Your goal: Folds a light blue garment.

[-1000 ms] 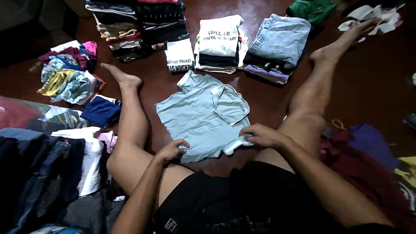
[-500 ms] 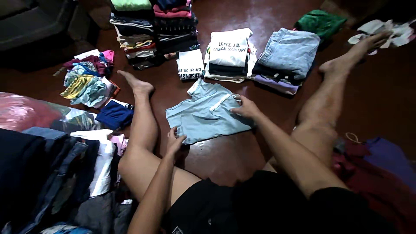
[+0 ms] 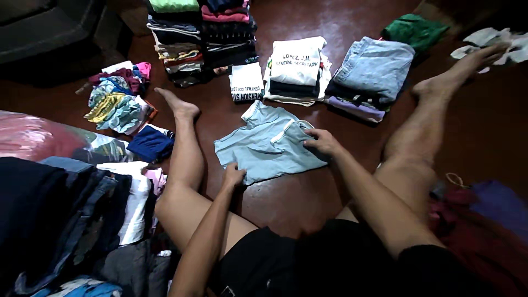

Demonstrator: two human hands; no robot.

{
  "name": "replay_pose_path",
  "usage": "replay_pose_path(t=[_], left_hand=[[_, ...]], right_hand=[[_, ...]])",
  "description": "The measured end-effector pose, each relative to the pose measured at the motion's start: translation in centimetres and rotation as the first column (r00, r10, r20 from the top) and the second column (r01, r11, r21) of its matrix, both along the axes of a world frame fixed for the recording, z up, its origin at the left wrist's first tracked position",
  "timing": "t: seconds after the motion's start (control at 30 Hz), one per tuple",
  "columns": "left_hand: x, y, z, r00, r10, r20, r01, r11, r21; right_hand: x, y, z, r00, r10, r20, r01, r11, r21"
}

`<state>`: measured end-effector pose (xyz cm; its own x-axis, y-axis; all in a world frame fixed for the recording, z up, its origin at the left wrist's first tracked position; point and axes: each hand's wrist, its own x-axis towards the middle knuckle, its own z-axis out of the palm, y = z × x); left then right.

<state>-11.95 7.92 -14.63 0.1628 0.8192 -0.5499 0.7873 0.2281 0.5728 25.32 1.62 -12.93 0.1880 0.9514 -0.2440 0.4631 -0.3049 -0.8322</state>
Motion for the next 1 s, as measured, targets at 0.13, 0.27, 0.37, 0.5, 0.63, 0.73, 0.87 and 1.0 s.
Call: replay_pose_path(t=[0.13,0.27,0.37,0.5,0.63,0.73,0.87,1.0], left_hand=[[1.6,-1.5,1.1,0.980,-0.090,-0.175,0.118,0.981,0.154],[2.3,-1.6,1.2,0.960,0.027,-0.278,0.008,0.992,0.122],[2.2,-0.7,1.4,0.975,0.130,-0.181,-0.123,0.991,0.054],[2.6,0.1,0.8,0.987,0.144,-0.071,-0.148,0.988,-0.049],[4.3,1.4,1.7,0.999,0.035,-0.010,-0.035,0.999,0.040],[5.7,3.0,2.1,0.995,-0.090,0.036,0.082,0.978,0.192],[5.5,4.4,3.2,0.958,-0.148,0.246,0.081,0.961,0.263],[1.3,3.8,3.1,0.866,-0.019,0.499,-0.034,0.995,0.096]], right_hand=[[0.7,-2.0,-1.5,0.991,-0.040,0.130,0.052,0.994,-0.093],[0.4,-3.0,-2.2,0.989,-0.113,0.096,0.122,0.989,-0.084],[-0.1,-3.8,-1.6,0.983,-0.182,-0.007,0.181,0.983,-0.031],[0.0,-5.1,-1.4,0.979,-0.158,-0.131,0.149,0.986,-0.077],[0.8,-6.4,-0.7,0.960,-0.122,-0.252,0.014,0.921,-0.390],[0.7,-7.7,-0.4,0.958,-0.088,-0.274,-0.061,0.868,-0.492],[1.2,-7.7,-0.2,0.986,-0.040,-0.162,-0.003,0.967,-0.256],[0.8,-7.6,2.4,0.972,-0.080,-0.223,0.093,0.995,0.047]])
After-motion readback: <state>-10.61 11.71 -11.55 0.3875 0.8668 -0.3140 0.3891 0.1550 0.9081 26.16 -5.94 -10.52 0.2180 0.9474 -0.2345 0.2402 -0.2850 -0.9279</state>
